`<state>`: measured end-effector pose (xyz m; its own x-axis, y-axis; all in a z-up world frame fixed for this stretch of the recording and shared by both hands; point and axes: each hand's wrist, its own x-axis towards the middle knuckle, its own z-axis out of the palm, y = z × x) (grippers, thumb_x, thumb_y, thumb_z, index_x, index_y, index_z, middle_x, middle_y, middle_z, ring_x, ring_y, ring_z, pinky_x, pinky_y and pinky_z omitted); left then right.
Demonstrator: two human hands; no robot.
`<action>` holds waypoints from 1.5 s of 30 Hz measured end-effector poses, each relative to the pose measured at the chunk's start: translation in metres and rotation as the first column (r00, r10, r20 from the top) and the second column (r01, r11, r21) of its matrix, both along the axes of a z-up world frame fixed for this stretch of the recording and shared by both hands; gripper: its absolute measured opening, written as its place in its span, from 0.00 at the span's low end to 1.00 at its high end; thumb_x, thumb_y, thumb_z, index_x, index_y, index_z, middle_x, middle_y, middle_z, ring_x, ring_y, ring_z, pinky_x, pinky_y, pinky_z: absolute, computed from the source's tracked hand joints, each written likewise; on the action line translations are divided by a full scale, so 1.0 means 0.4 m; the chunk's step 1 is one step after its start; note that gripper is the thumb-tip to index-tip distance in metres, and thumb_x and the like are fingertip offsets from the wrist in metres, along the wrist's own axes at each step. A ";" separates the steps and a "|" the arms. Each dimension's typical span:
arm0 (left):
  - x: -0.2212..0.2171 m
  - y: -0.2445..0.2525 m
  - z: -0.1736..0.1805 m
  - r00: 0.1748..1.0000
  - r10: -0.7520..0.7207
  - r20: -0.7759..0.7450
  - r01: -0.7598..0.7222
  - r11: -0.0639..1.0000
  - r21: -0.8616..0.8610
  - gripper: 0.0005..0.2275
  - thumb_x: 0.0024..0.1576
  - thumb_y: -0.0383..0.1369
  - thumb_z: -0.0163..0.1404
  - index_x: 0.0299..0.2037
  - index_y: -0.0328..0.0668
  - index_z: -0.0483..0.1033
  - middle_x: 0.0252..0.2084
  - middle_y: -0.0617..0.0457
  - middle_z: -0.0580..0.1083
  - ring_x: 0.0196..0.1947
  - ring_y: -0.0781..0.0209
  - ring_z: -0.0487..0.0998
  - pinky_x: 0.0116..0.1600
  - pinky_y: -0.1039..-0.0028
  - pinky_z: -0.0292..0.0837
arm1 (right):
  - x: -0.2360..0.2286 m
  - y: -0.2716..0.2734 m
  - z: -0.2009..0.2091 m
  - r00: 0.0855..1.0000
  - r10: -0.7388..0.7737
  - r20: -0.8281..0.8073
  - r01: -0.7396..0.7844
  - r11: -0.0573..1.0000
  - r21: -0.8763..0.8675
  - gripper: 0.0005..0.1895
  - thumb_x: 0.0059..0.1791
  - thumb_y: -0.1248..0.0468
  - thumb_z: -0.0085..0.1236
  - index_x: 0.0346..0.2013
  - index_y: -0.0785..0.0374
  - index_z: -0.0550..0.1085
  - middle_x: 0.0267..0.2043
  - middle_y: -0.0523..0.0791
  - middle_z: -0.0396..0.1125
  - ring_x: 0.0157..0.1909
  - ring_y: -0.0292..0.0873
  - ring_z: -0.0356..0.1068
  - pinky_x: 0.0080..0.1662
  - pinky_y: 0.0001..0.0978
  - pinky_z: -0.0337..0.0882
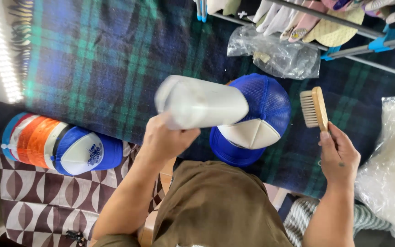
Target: Using a handheld steamer and a brush to clean and reshape a blue mesh cap on a workspace.
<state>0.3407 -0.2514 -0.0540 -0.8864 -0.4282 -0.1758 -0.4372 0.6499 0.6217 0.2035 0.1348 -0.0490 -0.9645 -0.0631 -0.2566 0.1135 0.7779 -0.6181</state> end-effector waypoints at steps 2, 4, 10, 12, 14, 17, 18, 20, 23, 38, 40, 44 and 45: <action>-0.080 0.023 0.114 0.989 -0.148 -0.026 0.147 0.988 -0.046 0.15 0.49 0.43 0.57 0.35 0.39 0.73 0.26 0.47 0.74 0.25 0.41 0.77 0.28 0.54 0.71 | -0.011 0.012 -0.006 0.995 0.058 -0.077 -0.062 0.997 -0.043 0.23 0.62 0.60 0.52 0.67 0.72 0.72 0.46 0.49 0.71 0.42 0.41 0.69 0.41 0.33 0.70; -0.143 0.046 0.179 0.957 -0.288 -0.037 0.284 0.955 -0.087 0.18 0.52 0.44 0.55 0.45 0.40 0.73 0.32 0.49 0.75 0.28 0.40 0.78 0.26 0.51 0.72 | -0.016 0.031 -0.009 0.982 0.120 -0.146 -0.132 0.988 -0.075 0.22 0.62 0.63 0.54 0.67 0.75 0.72 0.47 0.50 0.72 0.43 0.41 0.69 0.42 0.32 0.69; -0.279 -0.012 0.215 0.905 -0.401 0.145 0.412 0.910 -0.052 0.15 0.54 0.40 0.53 0.45 0.40 0.72 0.31 0.50 0.76 0.23 0.53 0.78 0.24 0.62 0.77 | -0.049 0.051 0.032 0.905 0.281 -0.320 -0.308 0.951 -0.036 0.17 0.61 0.72 0.63 0.65 0.77 0.77 0.43 0.49 0.70 0.38 0.37 0.63 0.42 0.27 0.67; -0.294 -0.065 0.190 0.917 -0.244 0.315 0.202 0.966 0.160 0.18 0.48 0.41 0.47 0.47 0.42 0.74 0.43 0.44 0.79 0.40 0.41 0.79 0.39 0.54 0.72 | -0.062 0.021 0.089 0.759 0.520 -0.393 -0.513 0.848 0.131 0.11 0.56 0.73 0.66 0.49 0.82 0.79 0.53 0.58 0.76 0.47 0.48 0.75 0.45 0.36 0.75; -0.248 -0.101 0.095 0.934 -0.183 0.306 0.108 0.963 0.246 0.19 0.48 0.40 0.46 0.47 0.39 0.72 0.40 0.43 0.78 0.36 0.45 0.77 0.36 0.57 0.70 | -0.068 -0.027 0.149 0.719 0.595 -0.359 -0.586 0.797 0.147 0.14 0.54 0.71 0.66 0.53 0.78 0.79 0.46 0.54 0.75 0.40 0.44 0.73 0.39 0.34 0.73; -0.141 -0.108 -0.025 0.935 -0.025 0.353 -0.139 0.891 0.433 0.18 0.51 0.39 0.46 0.47 0.34 0.71 0.30 0.46 0.74 0.25 0.56 0.73 0.30 0.64 0.70 | -0.078 -0.144 0.230 0.579 0.743 -0.336 -0.721 0.659 0.215 0.17 0.51 0.67 0.66 0.55 0.68 0.80 0.33 0.44 0.72 0.29 0.37 0.68 0.32 0.29 0.68; -0.107 -0.102 -0.063 0.913 0.047 0.406 -0.276 0.803 0.528 0.16 0.55 0.38 0.47 0.46 0.34 0.72 0.23 0.49 0.73 0.19 0.61 0.71 0.28 0.68 0.72 | -0.083 -0.189 0.256 0.485 0.807 -0.338 -0.767 0.578 0.280 0.16 0.51 0.65 0.67 0.54 0.62 0.81 0.28 0.38 0.69 0.26 0.34 0.65 0.32 0.27 0.65; -0.031 -0.079 -0.144 0.899 0.091 0.428 -0.338 0.766 0.547 0.19 0.53 0.40 0.49 0.48 0.32 0.73 0.24 0.47 0.74 0.18 0.60 0.73 0.28 0.67 0.72 | -0.102 -0.254 0.247 0.343 0.901 -0.266 -0.768 0.432 0.474 0.16 0.52 0.57 0.61 0.55 0.52 0.80 0.26 0.35 0.66 0.25 0.36 0.66 0.27 0.30 0.62; 0.035 -0.042 -0.141 0.834 0.173 0.524 -0.469 0.722 0.508 0.23 0.49 0.42 0.49 0.50 0.33 0.73 0.31 0.46 0.76 0.24 0.57 0.75 0.33 0.65 0.70 | -0.152 -0.376 0.226 0.197 0.980 -0.018 -0.780 0.168 0.603 0.13 0.54 0.47 0.52 0.51 0.41 0.75 0.21 0.35 0.62 0.21 0.41 0.65 0.18 0.36 0.59; -0.061 -0.053 0.149 0.987 -0.060 0.150 0.051 0.996 0.068 0.15 0.47 0.41 0.53 0.36 0.41 0.66 0.30 0.46 0.70 0.29 0.42 0.67 0.32 0.51 0.66 | -0.385 -0.345 0.048 0.807 0.458 0.374 -0.585 0.706 0.399 0.25 0.57 0.46 0.41 0.66 0.46 0.72 0.52 0.51 0.74 0.52 0.61 0.71 0.45 0.55 0.70; -0.123 -0.046 0.191 0.981 -0.184 0.064 0.185 0.983 -0.004 0.22 0.48 0.43 0.56 0.49 0.41 0.72 0.42 0.44 0.78 0.35 0.31 0.78 0.34 0.45 0.72 | -0.331 -0.264 0.066 0.877 0.354 0.324 -0.447 0.849 0.282 0.25 0.58 0.48 0.44 0.67 0.50 0.72 0.51 0.52 0.74 0.50 0.60 0.71 0.45 0.52 0.68; -0.227 -0.014 0.226 0.880 -0.442 0.175 0.470 0.864 -0.181 0.16 0.56 0.46 0.52 0.38 0.40 0.70 0.30 0.48 0.74 0.24 0.43 0.77 0.25 0.52 0.71 | -0.217 -0.099 0.033 0.957 0.270 0.102 -0.286 0.936 0.205 0.25 0.57 0.50 0.47 0.65 0.58 0.75 0.50 0.46 0.75 0.47 0.46 0.71 0.46 0.41 0.67; -0.250 -0.004 0.230 0.847 -0.481 0.224 0.522 0.832 -0.187 0.15 0.56 0.45 0.49 0.39 0.41 0.69 0.29 0.48 0.73 0.24 0.43 0.77 0.24 0.54 0.70 | -0.188 -0.070 0.032 0.975 0.203 0.090 -0.217 0.957 0.192 0.25 0.57 0.52 0.48 0.64 0.61 0.75 0.49 0.45 0.75 0.46 0.42 0.71 0.44 0.38 0.66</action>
<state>0.2407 -0.2531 0.0380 -0.9578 0.0220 -0.2865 -0.0911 0.9224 0.3753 0.1284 0.1070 -0.0363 -0.9145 -0.2033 -0.3497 -0.0290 0.8952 -0.4447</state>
